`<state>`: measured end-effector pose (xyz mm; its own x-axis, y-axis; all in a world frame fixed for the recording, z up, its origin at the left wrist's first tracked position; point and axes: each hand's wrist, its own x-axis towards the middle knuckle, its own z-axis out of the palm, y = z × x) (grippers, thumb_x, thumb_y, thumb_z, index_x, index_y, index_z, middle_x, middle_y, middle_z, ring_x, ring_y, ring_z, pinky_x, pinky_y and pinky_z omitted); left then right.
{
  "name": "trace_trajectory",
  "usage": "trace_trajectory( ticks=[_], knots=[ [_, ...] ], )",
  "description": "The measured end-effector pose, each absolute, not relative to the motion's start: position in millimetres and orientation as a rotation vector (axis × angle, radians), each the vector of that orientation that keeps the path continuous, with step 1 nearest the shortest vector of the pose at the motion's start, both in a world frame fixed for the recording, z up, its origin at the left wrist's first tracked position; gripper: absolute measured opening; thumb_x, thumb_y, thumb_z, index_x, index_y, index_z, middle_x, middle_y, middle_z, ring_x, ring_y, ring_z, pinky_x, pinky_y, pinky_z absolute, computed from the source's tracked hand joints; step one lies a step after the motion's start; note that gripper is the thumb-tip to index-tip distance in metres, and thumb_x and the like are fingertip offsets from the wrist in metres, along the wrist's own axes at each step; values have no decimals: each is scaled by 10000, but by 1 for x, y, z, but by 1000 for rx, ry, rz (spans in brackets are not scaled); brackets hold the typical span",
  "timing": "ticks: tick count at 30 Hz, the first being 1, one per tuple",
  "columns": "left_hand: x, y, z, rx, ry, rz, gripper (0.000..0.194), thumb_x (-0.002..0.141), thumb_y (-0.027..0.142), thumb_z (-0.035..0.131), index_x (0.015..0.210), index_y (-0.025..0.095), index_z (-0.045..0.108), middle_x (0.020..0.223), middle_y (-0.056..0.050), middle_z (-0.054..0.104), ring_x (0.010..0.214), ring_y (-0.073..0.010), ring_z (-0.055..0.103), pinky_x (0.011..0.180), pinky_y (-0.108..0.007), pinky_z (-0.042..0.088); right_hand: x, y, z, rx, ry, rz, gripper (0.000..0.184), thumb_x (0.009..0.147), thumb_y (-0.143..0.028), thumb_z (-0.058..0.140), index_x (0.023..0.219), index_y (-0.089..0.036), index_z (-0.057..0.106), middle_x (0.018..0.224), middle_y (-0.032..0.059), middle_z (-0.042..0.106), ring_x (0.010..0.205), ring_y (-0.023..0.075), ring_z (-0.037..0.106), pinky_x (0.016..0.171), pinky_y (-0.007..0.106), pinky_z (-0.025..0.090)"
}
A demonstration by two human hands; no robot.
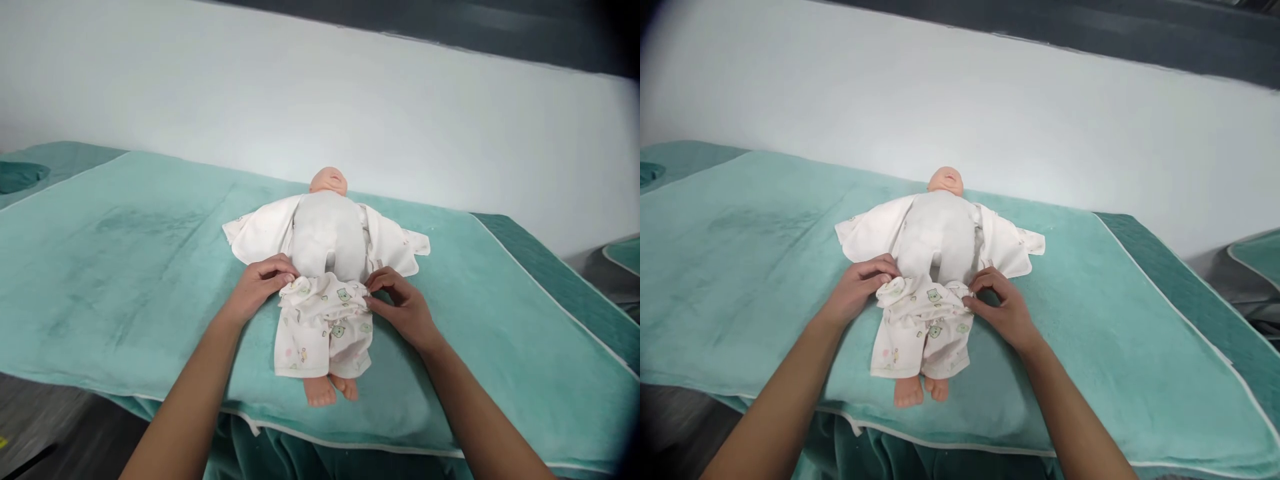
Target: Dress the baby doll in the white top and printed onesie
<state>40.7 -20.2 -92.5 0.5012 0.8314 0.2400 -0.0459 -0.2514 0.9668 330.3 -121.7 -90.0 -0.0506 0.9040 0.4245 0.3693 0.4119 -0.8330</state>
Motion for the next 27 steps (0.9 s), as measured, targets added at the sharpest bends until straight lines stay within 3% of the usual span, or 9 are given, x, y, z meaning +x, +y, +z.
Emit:
trace_trajectory(
  ticks=[6, 11, 15, 19, 22, 27],
  knots=[
    [34, -17, -84, 1683, 602, 713, 245, 788, 403, 736, 922, 203, 780, 869, -37, 548, 787, -156, 512, 687, -264, 410, 331, -117, -96, -1121, -1710, 787, 182, 870, -310, 719, 1049, -289, 692, 1062, 60, 571, 1009, 211, 557, 892, 381, 468],
    [29, -17, -82, 1722, 585, 618, 212, 764, 404, 752, 804, 196, 768, 907, -43, 531, 811, -164, 516, 716, -275, 432, 333, -120, -98, -1109, -1621, 806, 115, 829, -323, 759, 877, -256, 679, 1016, 51, 584, 976, 211, 576, 884, 385, 480],
    [27, -18, -84, 1750, 568, 615, 227, 768, 401, 757, 897, 217, 783, 980, -55, 543, 870, -177, 529, 768, -288, 450, 334, -124, -102, -1059, -1561, 772, 115, 820, -295, 764, 810, -250, 659, 930, 38, 615, 901, 201, 592, 839, 378, 488],
    [29, -19, -83, 1768, 538, 598, 256, 767, 374, 762, 983, 238, 786, 954, -46, 563, 869, -177, 539, 769, -285, 444, 335, -124, -108, -1025, -1410, 792, 123, 841, -303, 742, 832, -256, 629, 895, 26, 652, 950, 212, 613, 856, 388, 497],
    [31, -20, -82, 1765, 569, 584, 195, 788, 355, 746, 940, 238, 782, 882, -18, 563, 824, -154, 526, 747, -263, 417, 335, -123, -112, -1093, -1291, 809, 139, 853, -331, 731, 877, -258, 616, 945, 20, 669, 882, 183, 617, 781, 339, 500],
    [33, -23, -86, 1716, 609, 663, 141, 799, 322, 742, 902, 227, 753, 849, 4, 545, 799, -133, 498, 733, -247, 391, 330, -119, -116, -1231, -1271, 660, 162, 877, -371, 702, 927, -261, 594, 841, -2, 619, 770, 160, 558, 686, 287, 461]
  ],
)
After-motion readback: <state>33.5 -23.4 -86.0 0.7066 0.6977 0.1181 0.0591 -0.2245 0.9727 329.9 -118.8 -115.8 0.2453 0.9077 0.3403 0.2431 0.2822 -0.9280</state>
